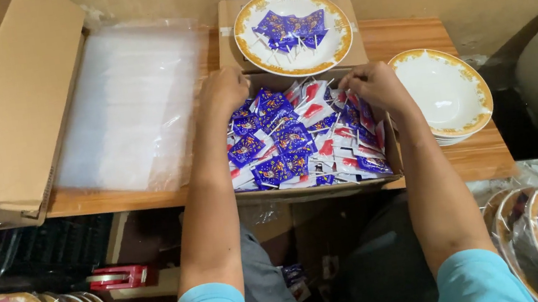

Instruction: A person picks up lollipops from a box and arranges them neatly on a decorative plate before wrapping the plate in plastic.

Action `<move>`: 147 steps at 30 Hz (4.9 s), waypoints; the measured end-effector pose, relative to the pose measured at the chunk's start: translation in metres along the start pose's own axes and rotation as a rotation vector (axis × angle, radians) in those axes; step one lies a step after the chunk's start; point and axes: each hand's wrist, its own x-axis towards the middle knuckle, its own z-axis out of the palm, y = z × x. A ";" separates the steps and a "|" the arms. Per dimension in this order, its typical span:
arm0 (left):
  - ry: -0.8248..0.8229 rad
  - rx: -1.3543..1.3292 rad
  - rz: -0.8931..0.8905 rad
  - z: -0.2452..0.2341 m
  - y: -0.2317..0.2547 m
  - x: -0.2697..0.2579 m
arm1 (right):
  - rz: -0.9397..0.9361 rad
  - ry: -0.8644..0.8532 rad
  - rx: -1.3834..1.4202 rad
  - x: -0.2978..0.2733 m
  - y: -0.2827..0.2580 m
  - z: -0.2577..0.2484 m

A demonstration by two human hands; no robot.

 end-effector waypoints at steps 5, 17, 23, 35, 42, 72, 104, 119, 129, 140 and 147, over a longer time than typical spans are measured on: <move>-0.073 0.060 0.084 0.029 -0.009 -0.023 | -0.035 -0.150 -0.260 0.010 0.018 0.032; 0.032 -0.237 0.099 0.006 -0.014 -0.025 | -0.054 -0.281 -0.384 0.013 0.033 0.028; -0.031 -0.252 0.173 -0.050 0.024 -0.078 | -0.100 -0.268 -0.434 0.011 0.041 0.024; -0.126 0.222 0.158 0.017 -0.027 -0.029 | -0.122 -0.201 -0.315 -0.015 0.020 -0.043; -0.073 0.201 0.104 -0.028 0.002 -0.046 | 0.081 -0.074 -0.090 -0.033 0.015 -0.081; 0.499 -0.001 0.372 0.033 0.056 -0.009 | -0.248 0.708 -0.528 0.077 0.065 0.029; 0.307 -0.166 -0.075 0.013 0.001 0.013 | -0.023 0.413 0.222 0.035 0.024 0.005; 0.019 0.187 0.039 0.019 -0.028 -0.016 | -0.146 -0.011 -0.452 0.031 0.053 0.050; 0.086 0.499 -0.014 0.061 -0.019 0.002 | -0.029 0.099 0.114 -0.002 0.008 -0.005; 0.017 0.332 -0.083 -0.037 -0.003 -0.041 | 0.177 -0.193 -0.509 0.003 0.035 -0.037; 0.101 0.058 0.014 -0.073 0.040 -0.072 | -0.024 0.163 -0.067 -0.004 0.002 -0.046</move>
